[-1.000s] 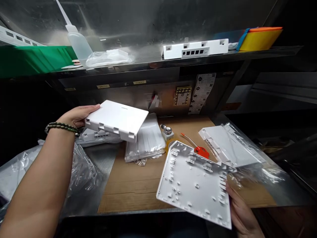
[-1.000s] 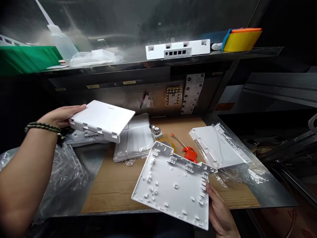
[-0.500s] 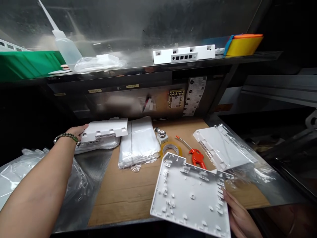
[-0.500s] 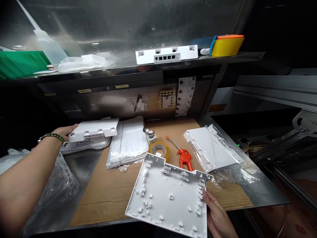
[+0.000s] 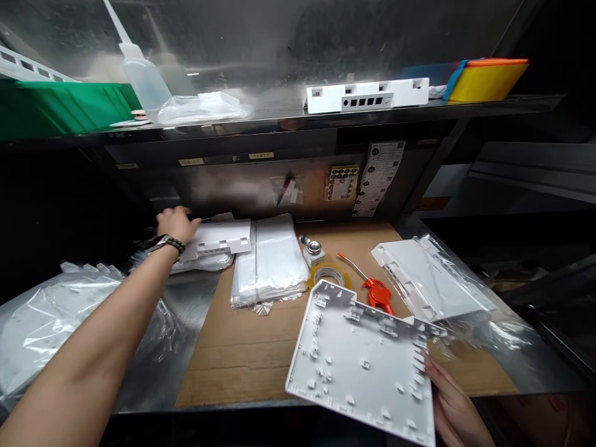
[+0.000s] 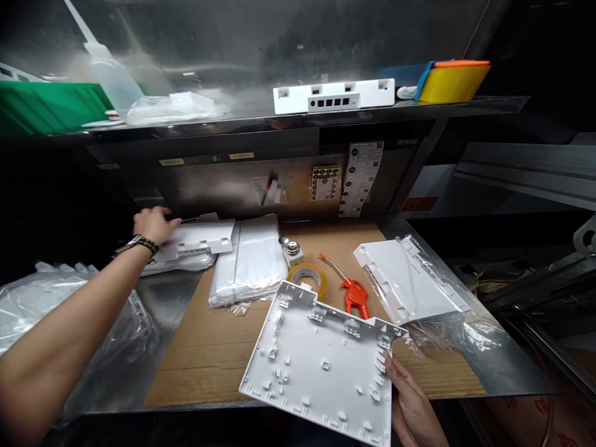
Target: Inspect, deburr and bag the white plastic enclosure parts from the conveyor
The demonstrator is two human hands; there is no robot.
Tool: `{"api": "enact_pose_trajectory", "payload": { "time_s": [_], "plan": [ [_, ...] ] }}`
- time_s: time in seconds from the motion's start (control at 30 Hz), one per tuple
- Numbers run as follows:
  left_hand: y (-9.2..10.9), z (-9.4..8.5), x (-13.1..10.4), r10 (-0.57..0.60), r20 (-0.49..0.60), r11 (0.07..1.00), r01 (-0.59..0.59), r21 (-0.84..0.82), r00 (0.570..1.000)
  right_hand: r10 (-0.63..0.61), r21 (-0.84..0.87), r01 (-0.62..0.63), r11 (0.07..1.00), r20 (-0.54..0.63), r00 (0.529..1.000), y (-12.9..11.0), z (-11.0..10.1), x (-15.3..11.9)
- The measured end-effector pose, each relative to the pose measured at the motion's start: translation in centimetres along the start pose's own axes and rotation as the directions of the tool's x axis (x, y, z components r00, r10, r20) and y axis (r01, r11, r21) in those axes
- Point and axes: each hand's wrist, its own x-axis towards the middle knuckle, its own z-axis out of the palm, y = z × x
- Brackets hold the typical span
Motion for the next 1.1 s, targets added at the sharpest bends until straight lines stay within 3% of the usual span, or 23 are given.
{"api": "enact_pose_trajectory", "payload": {
  "time_s": [0.07,0.17,0.23,0.33,0.47,0.63,0.7,0.83,0.93,1.03,1.1],
  "plan": [
    [3.0,2.1,-3.0,0.166,0.086,0.986,-0.168,0.022,0.982,0.059,0.034,-0.057,0.998,-0.059,0.997,0.2,0.2,0.0],
    [6.9,6.6,-9.9,0.451,0.281,0.890,-0.452,-0.066,0.847,0.047,0.075,-0.043,0.996,-0.057,0.997,0.0,1.7,-0.5],
    [8.0,9.2,-14.3,0.527,0.293,0.847,-0.523,-0.098,0.798,0.000,0.092,0.004,0.996,-0.043,0.999,-0.4,3.2,-1.2],
    [7.4,11.6,-17.9,0.541,0.284,0.840,-0.523,-0.143,0.792,-0.096,0.084,0.099,0.991,-0.040,0.995,-1.1,5.3,-2.2],
    [5.7,12.0,-17.4,0.482,0.250,0.871,-0.428,-0.241,0.840,-0.196,0.080,0.201,0.976,-0.068,0.978,-1.6,6.5,-3.1],
    [5.7,10.8,-14.7,0.360,0.296,0.874,-0.208,-0.440,0.885,-0.236,0.080,0.245,0.966,-0.105,0.966,-1.5,6.5,-4.2],
    [5.7,10.6,-13.6,0.331,0.372,0.845,-0.097,-0.525,0.867,-0.238,0.084,0.247,0.965,-0.106,0.965,-1.4,6.5,-4.6],
    [5.3,10.8,-12.0,0.360,0.494,0.746,0.073,-0.661,0.792,-0.246,0.065,0.253,0.965,-0.097,0.964,-1.2,7.1,-5.1],
    [5.0,11.5,-11.7,0.380,0.488,0.695,0.105,-0.711,0.786,-0.341,0.001,0.344,0.939,-0.115,0.933,-0.1,8.3,-5.5],
    [5.3,12.5,-12.2,0.363,0.434,0.704,0.063,-0.707,0.824,-0.469,-0.175,0.452,0.875,-0.066,0.881,1.9,10.2,-5.9],
    [5.7,13.2,-12.8,0.350,0.385,0.733,0.006,-0.680,0.854,-0.545,-0.349,0.514,0.784,0.009,0.838,3.3,11.6,-6.1]
  ]
}}
